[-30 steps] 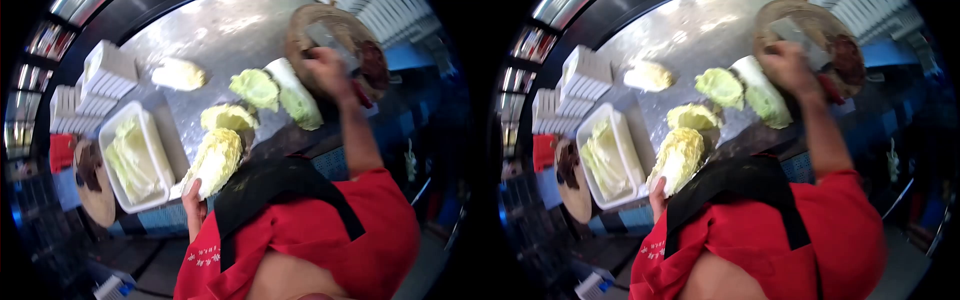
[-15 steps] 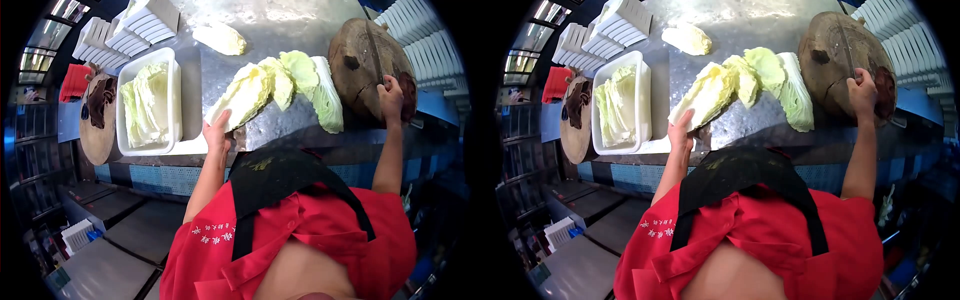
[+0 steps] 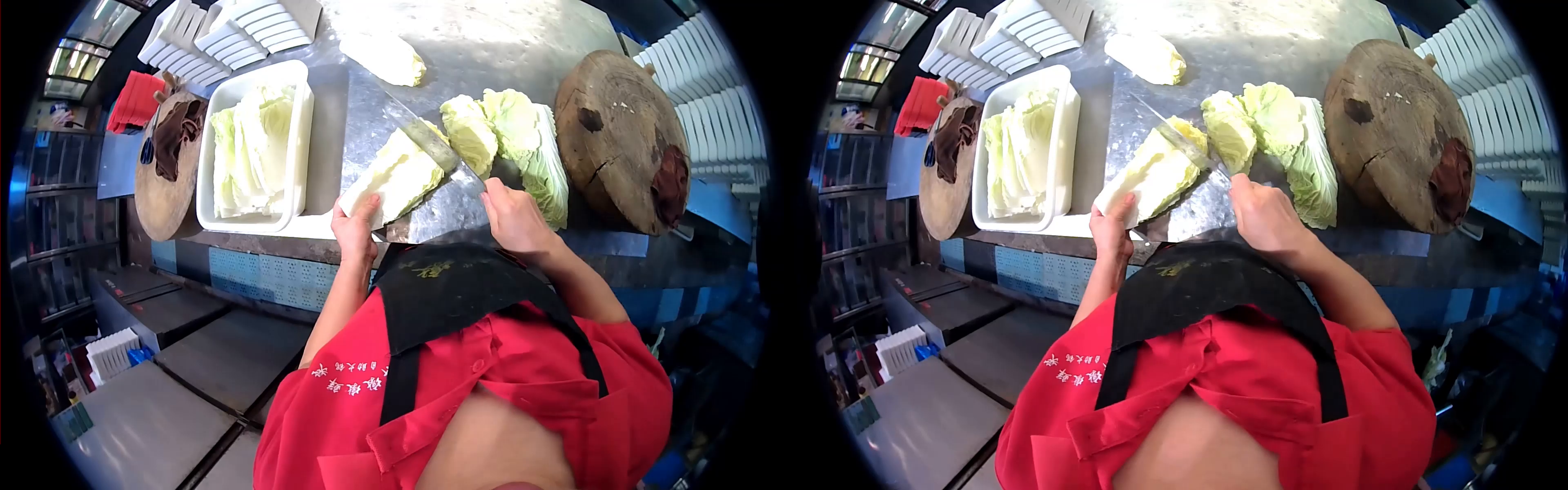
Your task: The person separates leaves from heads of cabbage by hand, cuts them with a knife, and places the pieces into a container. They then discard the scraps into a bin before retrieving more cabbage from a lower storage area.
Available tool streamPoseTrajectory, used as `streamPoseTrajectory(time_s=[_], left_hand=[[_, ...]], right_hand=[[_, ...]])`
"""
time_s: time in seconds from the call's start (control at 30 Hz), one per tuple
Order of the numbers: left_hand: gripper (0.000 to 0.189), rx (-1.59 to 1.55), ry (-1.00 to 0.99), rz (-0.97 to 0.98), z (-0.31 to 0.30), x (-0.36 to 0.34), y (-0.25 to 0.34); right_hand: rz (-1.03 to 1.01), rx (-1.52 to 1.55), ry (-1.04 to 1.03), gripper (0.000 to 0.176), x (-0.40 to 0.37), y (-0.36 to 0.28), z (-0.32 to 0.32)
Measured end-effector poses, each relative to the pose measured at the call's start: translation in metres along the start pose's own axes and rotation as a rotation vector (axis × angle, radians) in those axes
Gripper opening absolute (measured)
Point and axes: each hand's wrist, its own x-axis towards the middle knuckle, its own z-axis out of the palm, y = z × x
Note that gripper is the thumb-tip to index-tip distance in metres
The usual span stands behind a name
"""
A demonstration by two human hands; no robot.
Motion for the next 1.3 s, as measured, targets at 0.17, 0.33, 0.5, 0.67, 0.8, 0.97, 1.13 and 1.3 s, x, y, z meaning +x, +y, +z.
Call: streamPoseTrajectory(time_s=[0.17, 0.33, 0.5, 0.67, 0.8, 0.97, 1.13, 1.3], left_hand=[[0.037, -0.021, 0.001, -0.035, -0.004, 0.003, -0.008], [0.037, -0.036, 0.031, -0.072, 0.001, 0.004, 0.002], [0.036, 0.012, 0.012, -0.096, 0.001, 0.006, 0.002], [0.040, 0.014, 0.005, -0.142, 0.002, 0.006, 0.006], [0.035, 0.005, -0.016, -0.113, 0.008, 0.006, 0.010], [0.040, -0.064, 0.026, -0.132, -0.006, 0.014, -0.007], [0.044, -0.180, -0.083, -0.117, -0.018, -0.012, 0.046], [0.041, -0.211, 0.081, 0.314, -0.068, 0.002, 0.137]], right_hand=[[0.051, -0.002, -0.134, 0.012, 0.010, 0.005, -0.005], [0.020, -0.054, -0.173, 0.014, 0.021, -0.019, -0.021], [0.094, -0.127, -0.255, 0.015, 0.028, -0.006, -0.004], [0.118, -0.119, -0.344, 0.013, 0.041, -0.007, -0.003], [0.203, -0.179, -0.449, 0.011, 0.054, -0.008, 0.015], [0.177, -0.160, -0.334, 0.010, 0.067, -0.007, 0.050], [0.153, -0.189, -0.258, 0.006, 0.059, 0.009, 0.052], [0.192, -0.135, -0.239, 0.013, 0.055, 0.008, 0.045]])
